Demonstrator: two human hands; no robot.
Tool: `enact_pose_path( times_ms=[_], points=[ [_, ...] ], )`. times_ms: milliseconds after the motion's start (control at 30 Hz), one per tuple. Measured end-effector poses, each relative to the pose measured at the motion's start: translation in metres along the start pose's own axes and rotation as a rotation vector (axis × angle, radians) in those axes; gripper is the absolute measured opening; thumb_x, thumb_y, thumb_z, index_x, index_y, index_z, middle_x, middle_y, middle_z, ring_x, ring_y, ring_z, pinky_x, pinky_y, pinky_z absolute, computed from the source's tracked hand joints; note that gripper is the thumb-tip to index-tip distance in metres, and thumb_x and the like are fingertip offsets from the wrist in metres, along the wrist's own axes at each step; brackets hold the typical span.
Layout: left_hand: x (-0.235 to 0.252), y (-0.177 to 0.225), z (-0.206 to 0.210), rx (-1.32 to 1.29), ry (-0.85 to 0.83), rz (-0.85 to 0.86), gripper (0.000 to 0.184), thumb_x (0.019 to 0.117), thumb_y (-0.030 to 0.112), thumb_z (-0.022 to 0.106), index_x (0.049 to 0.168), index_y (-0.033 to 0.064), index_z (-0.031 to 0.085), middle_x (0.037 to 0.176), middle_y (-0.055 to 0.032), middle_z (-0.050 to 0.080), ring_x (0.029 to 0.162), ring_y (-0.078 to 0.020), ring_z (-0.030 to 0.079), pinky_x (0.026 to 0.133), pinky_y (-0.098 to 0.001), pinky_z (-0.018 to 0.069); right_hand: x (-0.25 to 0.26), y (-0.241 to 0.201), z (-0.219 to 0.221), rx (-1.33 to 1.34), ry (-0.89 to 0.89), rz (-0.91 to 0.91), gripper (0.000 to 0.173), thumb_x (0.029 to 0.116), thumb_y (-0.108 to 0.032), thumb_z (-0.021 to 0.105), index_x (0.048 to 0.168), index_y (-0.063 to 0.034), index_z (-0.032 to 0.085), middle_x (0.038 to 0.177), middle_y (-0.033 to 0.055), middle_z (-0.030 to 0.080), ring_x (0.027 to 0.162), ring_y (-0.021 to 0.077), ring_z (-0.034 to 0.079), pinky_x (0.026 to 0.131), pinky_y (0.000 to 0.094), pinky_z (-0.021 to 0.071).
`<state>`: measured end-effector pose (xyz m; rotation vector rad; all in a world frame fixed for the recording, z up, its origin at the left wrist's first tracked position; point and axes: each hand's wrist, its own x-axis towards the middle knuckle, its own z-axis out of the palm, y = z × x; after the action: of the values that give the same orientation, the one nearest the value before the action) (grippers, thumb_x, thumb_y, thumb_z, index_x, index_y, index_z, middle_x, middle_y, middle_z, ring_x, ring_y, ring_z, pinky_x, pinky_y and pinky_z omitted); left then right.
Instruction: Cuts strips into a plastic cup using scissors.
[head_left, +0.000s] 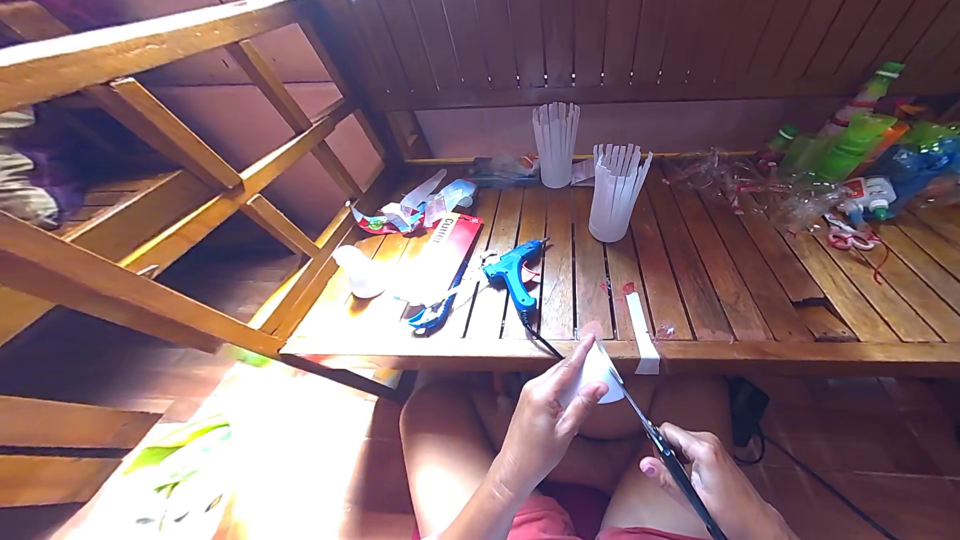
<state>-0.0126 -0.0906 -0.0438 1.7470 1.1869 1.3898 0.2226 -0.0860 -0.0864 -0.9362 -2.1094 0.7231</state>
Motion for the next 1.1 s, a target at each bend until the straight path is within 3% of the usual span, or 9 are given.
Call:
enact_pose_path(
  times_ms=[167, 300, 400, 567, 1100],
  points=[
    [0.0, 0.005, -0.002, -0.109, 0.009, -0.071, 0.048, 0.1025, 0.02, 0.059, 0.144, -0.0026, 0.053, 0.129, -0.0071, 0.067, 0.065, 0.0055, 0.058, 0.053, -0.0123, 0.0495, -0.001, 0.001, 0.001, 0.021, 0.004, -0.009, 0.058, 0.0943, -0.054, 0.059, 0.073, -0.0004, 0.06, 0.053, 0.0026, 0.047, 0.048, 0.0001, 0.042, 0.046, 0.0144, 0.0329],
    [0.002, 0.014, -0.006, -0.192, -0.025, -0.25, 0.049, 0.1045, 0.024, 0.056, 0.148, 0.0018, 0.049, 0.109, 0.0003, 0.071, 0.057, 0.0043, 0.056, 0.047, -0.0132, 0.0482, -0.002, 0.004, 0.003, 0.034, -0.018, -0.008, 0.057, 0.0929, -0.054, 0.061, 0.076, 0.0006, 0.062, 0.057, 0.0048, 0.052, 0.051, 0.0018, 0.046, 0.048, 0.0152, 0.0362],
    [0.001, 0.014, -0.004, -0.159, -0.023, -0.196, 0.05, 0.1026, 0.023, 0.059, 0.146, -0.0003, 0.051, 0.101, 0.0015, 0.07, 0.053, 0.0076, 0.05, 0.046, -0.0106, 0.0441, -0.001, 0.004, 0.003, 0.039, -0.048, 0.006, 0.06, 0.0922, -0.058, 0.06, 0.079, 0.0013, 0.063, 0.06, 0.005, 0.053, 0.054, 0.0023, 0.048, 0.051, 0.0154, 0.0379],
    [-0.002, 0.005, 0.002, -0.086, -0.017, -0.038, 0.049, 0.102, 0.02, 0.059, 0.143, -0.0059, 0.052, 0.12, -0.0081, 0.071, 0.06, 0.0082, 0.052, 0.051, -0.0105, 0.0438, 0.0, 0.0, 0.001, -0.005, -0.046, 0.033, 0.066, 0.0927, -0.064, 0.054, 0.079, 0.0, 0.063, 0.06, 0.0049, 0.053, 0.053, 0.005, 0.048, 0.049, 0.019, 0.0389],
    [0.0, -0.001, 0.001, -0.081, -0.005, 0.004, 0.05, 0.1018, 0.02, 0.06, 0.143, -0.0072, 0.052, 0.125, -0.0097, 0.07, 0.062, 0.0084, 0.053, 0.051, -0.0105, 0.0444, 0.0, 0.001, 0.006, 0.019, 0.007, -0.015, 0.058, 0.0961, -0.056, 0.056, 0.075, -0.0015, 0.06, 0.055, 0.0017, 0.047, 0.05, -0.0003, 0.043, 0.047, 0.0134, 0.0339]
  ],
)
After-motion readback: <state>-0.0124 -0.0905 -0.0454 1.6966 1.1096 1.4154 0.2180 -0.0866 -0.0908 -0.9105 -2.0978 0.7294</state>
